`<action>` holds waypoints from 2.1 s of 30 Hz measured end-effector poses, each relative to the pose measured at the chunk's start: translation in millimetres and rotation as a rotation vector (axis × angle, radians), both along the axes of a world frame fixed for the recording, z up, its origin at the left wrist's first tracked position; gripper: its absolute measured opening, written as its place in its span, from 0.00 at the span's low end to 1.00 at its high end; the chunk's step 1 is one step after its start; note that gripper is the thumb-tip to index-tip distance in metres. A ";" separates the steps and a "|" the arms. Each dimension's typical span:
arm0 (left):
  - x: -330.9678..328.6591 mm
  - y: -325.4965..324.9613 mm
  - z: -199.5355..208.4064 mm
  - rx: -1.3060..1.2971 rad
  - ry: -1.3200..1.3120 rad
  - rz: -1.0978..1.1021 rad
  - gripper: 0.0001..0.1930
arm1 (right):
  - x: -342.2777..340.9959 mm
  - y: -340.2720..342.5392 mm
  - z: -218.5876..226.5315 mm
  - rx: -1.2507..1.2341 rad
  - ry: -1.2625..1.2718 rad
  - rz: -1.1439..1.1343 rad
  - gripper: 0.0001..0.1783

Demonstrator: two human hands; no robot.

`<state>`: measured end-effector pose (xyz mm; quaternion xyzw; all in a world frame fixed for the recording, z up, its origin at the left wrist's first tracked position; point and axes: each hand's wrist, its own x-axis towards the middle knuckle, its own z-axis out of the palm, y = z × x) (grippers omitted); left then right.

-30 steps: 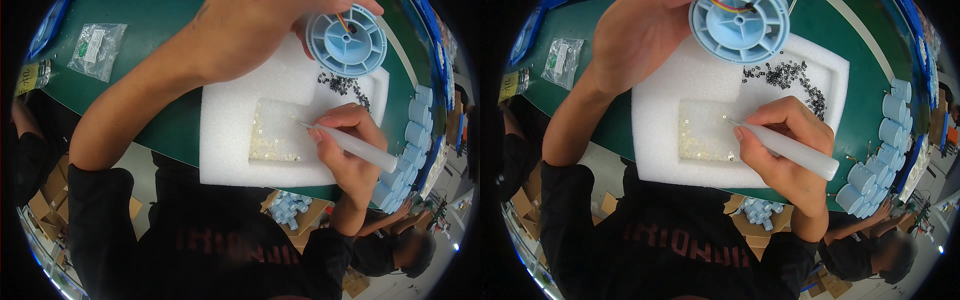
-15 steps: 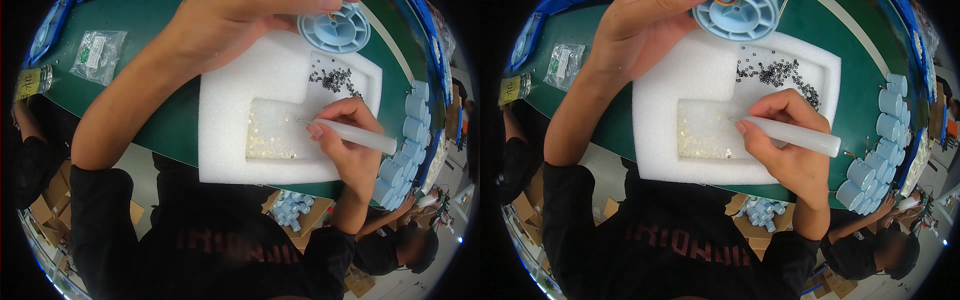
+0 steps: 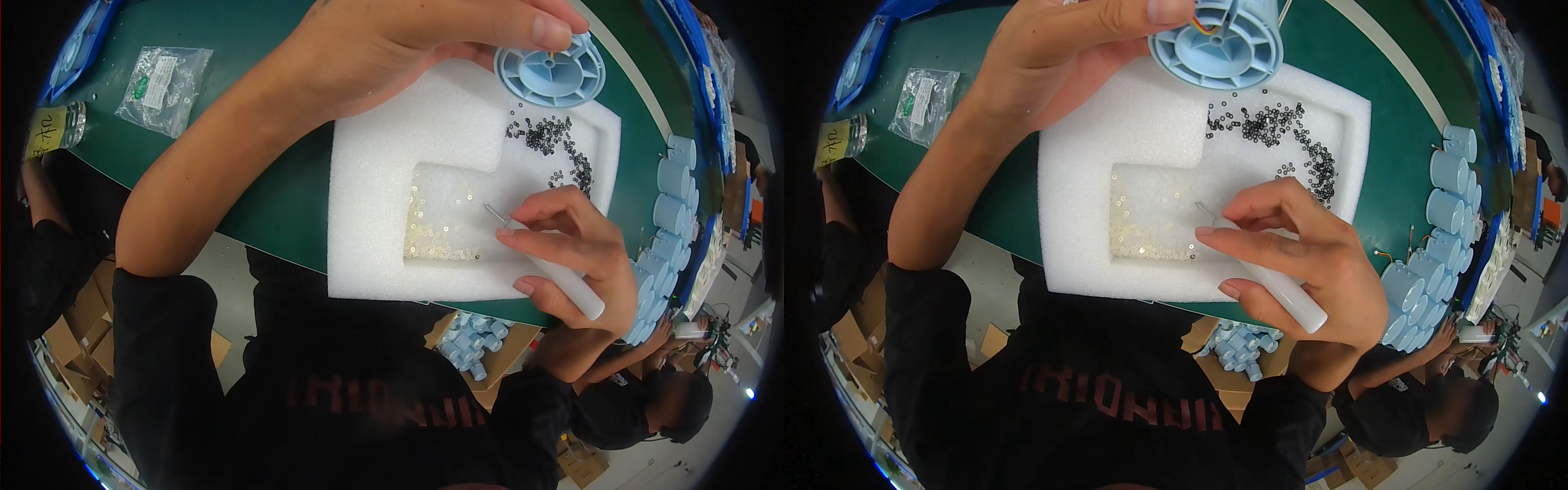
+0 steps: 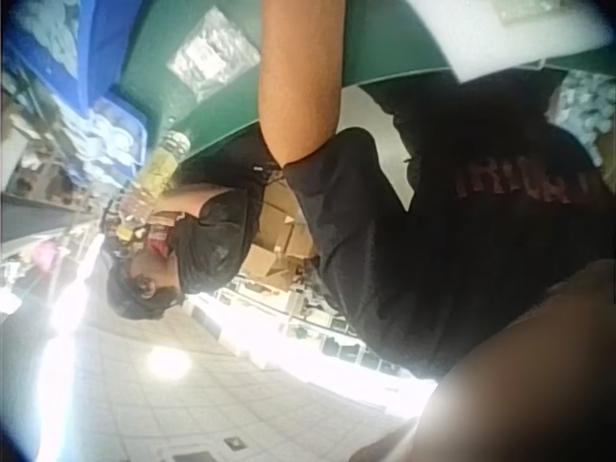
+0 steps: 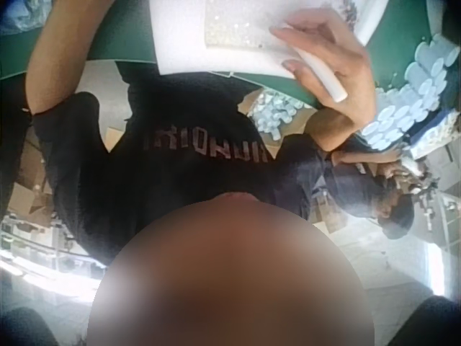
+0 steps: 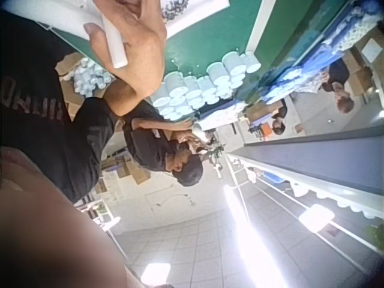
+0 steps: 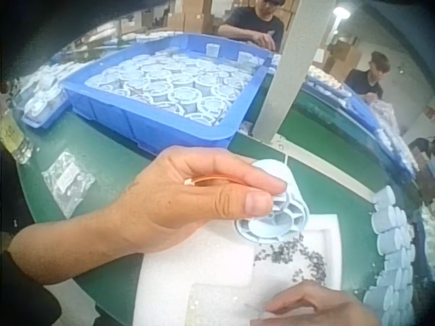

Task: Assembling small electronic components by placing internal parts and screws into cylindrical plastic housings at a factory workstation.

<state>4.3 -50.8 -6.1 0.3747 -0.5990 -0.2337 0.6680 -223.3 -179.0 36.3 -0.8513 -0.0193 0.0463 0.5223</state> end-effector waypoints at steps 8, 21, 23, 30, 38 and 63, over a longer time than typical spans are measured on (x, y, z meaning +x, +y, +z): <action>-13.7 9.0 7.0 0.397 0.491 -0.013 0.13 | -10.3 -18.3 10.4 -0.214 0.092 -0.053 0.20; -16.1 9.0 13.6 0.470 0.379 0.125 0.15 | -2.4 15.1 -24.1 0.072 0.007 -0.421 0.10; -17.4 10.8 15.2 0.468 0.379 0.114 0.15 | -0.8 15.1 -23.3 0.036 -0.004 -0.406 0.10; -13.7 7.7 6.6 0.089 -0.050 0.132 0.15 | -0.2 15.9 -25.0 -0.036 -0.046 -0.372 0.09; -14.3 3.1 11.8 0.518 0.377 0.122 0.14 | 3.0 21.7 -17.3 -0.127 -0.055 -0.367 0.09; -16.9 6.2 23.4 0.447 0.675 -0.093 0.35 | 13.3 22.8 -24.4 0.195 0.023 -0.646 0.11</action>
